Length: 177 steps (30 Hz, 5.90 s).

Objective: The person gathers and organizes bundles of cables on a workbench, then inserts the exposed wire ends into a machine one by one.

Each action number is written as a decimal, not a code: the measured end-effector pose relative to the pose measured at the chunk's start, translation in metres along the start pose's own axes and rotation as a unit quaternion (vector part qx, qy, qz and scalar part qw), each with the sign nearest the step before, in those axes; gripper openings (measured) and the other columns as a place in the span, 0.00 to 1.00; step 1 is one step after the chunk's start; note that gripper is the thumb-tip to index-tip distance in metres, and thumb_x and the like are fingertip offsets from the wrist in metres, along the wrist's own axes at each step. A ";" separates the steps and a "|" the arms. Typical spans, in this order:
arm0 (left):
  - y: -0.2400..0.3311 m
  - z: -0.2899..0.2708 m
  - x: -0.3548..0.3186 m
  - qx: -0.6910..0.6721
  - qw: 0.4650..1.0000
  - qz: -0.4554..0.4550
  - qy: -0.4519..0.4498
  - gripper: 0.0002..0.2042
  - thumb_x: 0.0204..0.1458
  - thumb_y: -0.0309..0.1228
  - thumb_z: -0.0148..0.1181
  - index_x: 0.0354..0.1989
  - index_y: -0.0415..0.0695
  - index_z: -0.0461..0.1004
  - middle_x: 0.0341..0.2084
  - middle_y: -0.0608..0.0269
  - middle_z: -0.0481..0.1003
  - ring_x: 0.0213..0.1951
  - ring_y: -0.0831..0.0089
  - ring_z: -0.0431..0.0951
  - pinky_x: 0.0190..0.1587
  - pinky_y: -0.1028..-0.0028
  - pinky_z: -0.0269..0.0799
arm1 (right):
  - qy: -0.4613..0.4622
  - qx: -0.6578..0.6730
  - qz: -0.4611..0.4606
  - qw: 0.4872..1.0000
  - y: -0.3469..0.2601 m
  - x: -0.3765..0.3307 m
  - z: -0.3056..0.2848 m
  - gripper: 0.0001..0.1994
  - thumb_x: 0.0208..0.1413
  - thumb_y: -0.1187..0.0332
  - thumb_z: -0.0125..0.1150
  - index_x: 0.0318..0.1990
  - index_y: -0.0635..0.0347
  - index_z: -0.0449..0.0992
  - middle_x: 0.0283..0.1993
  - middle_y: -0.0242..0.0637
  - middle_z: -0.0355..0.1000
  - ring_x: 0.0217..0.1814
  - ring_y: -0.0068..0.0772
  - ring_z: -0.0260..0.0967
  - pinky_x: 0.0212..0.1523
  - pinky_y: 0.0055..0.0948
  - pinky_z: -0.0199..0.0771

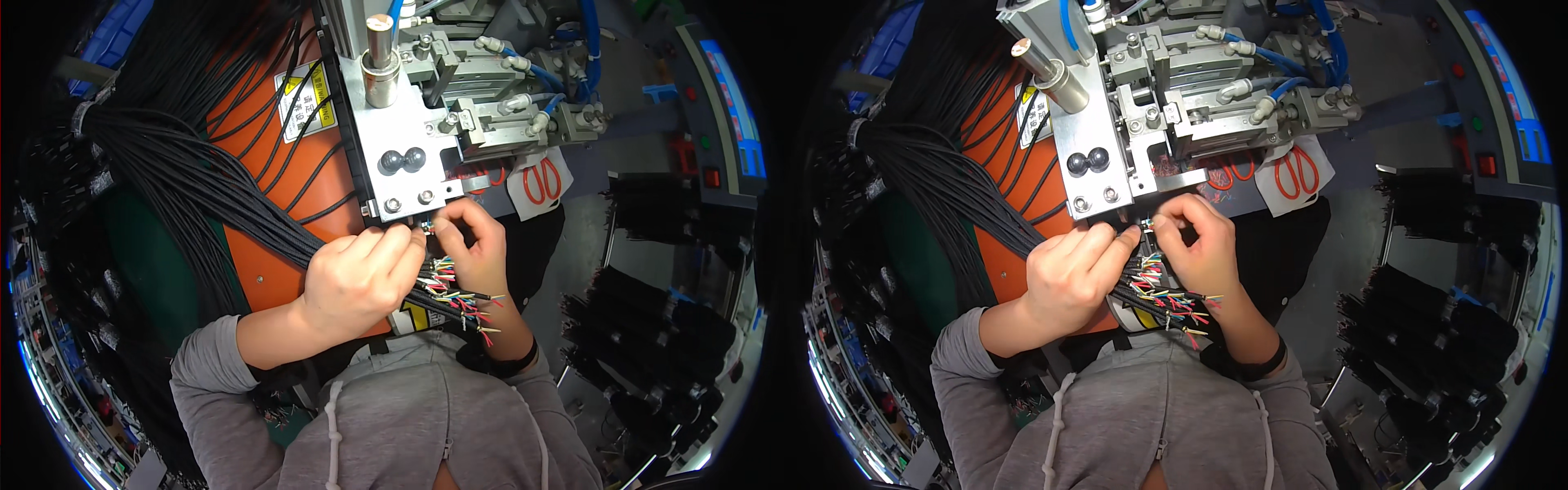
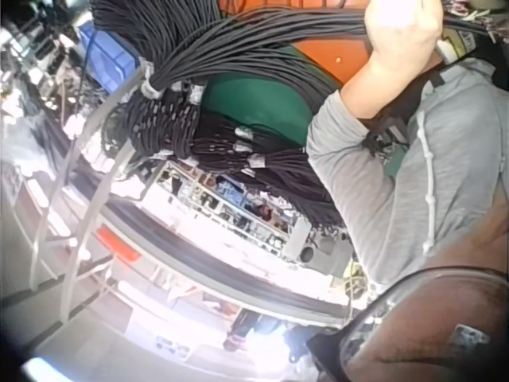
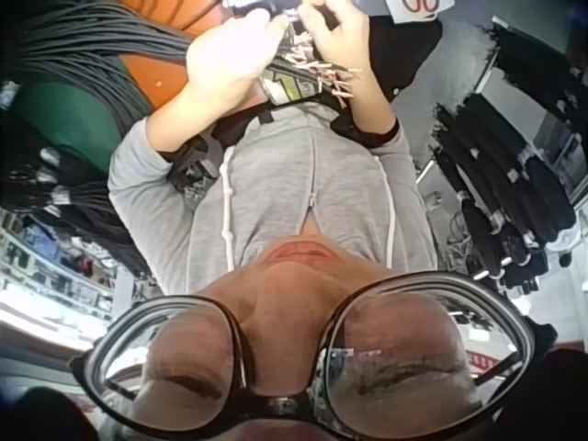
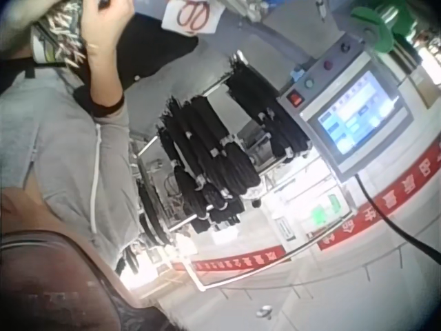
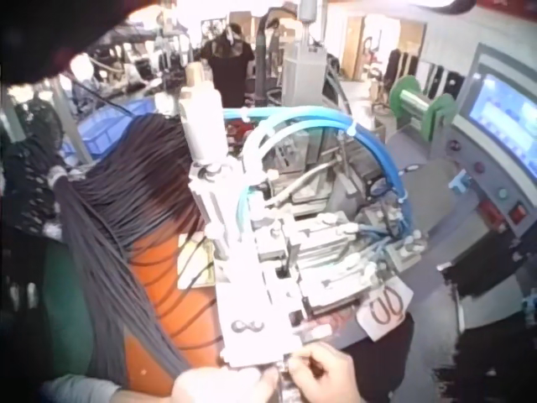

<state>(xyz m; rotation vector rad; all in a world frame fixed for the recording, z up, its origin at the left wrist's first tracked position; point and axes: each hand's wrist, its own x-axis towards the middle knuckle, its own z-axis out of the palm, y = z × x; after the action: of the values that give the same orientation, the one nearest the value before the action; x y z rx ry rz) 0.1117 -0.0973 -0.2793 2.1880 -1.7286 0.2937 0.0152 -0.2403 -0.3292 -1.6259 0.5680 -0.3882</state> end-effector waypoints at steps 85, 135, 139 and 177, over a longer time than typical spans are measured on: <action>0.006 -0.006 -0.009 0.002 0.999 -0.017 -0.047 0.20 0.40 0.25 0.59 0.46 0.44 0.78 0.23 0.68 0.60 0.23 0.78 0.64 0.22 0.78 0.61 | -0.038 -0.238 -0.202 0.949 -0.019 0.000 -0.011 0.03 0.45 0.80 0.62 0.26 0.66 0.73 0.25 0.37 0.70 0.28 0.32 0.68 0.31 0.27 0.67; 0.002 0.003 -0.009 0.021 1.000 0.011 -0.006 0.14 0.41 0.28 0.59 0.39 0.42 0.79 0.23 0.71 0.64 0.23 0.81 0.65 0.18 0.82 0.59 | 0.016 -0.160 -0.226 0.961 0.001 0.004 0.001 0.04 0.44 0.80 0.61 0.25 0.65 0.71 0.23 0.35 0.68 0.24 0.30 0.64 0.28 0.26 0.64; -0.007 0.007 -0.001 0.005 1.000 0.007 -0.002 0.14 0.41 0.28 0.59 0.38 0.41 0.78 0.24 0.70 0.65 0.24 0.79 0.68 0.19 0.80 0.61 | 0.004 -0.003 -0.057 0.998 0.011 0.012 0.003 0.04 0.46 0.78 0.60 0.24 0.63 0.71 0.24 0.31 0.68 0.25 0.23 0.63 0.28 0.23 0.63; 0.006 -0.029 -0.020 -0.005 0.996 -0.042 -0.075 0.04 0.49 0.26 0.52 0.32 0.48 0.73 0.24 0.58 0.69 0.22 0.60 0.74 0.23 0.63 0.70 | 0.005 -0.021 -0.061 0.998 0.018 -0.004 0.002 0.08 0.54 0.67 0.63 0.30 0.63 0.75 0.24 0.26 0.71 0.25 0.13 0.63 0.27 0.19 0.65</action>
<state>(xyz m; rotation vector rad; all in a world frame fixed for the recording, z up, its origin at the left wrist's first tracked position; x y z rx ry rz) 0.1027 -0.0698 -0.2590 2.3197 -1.7040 0.1024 0.0103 -0.2381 -0.3472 -1.7044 0.4892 -0.4774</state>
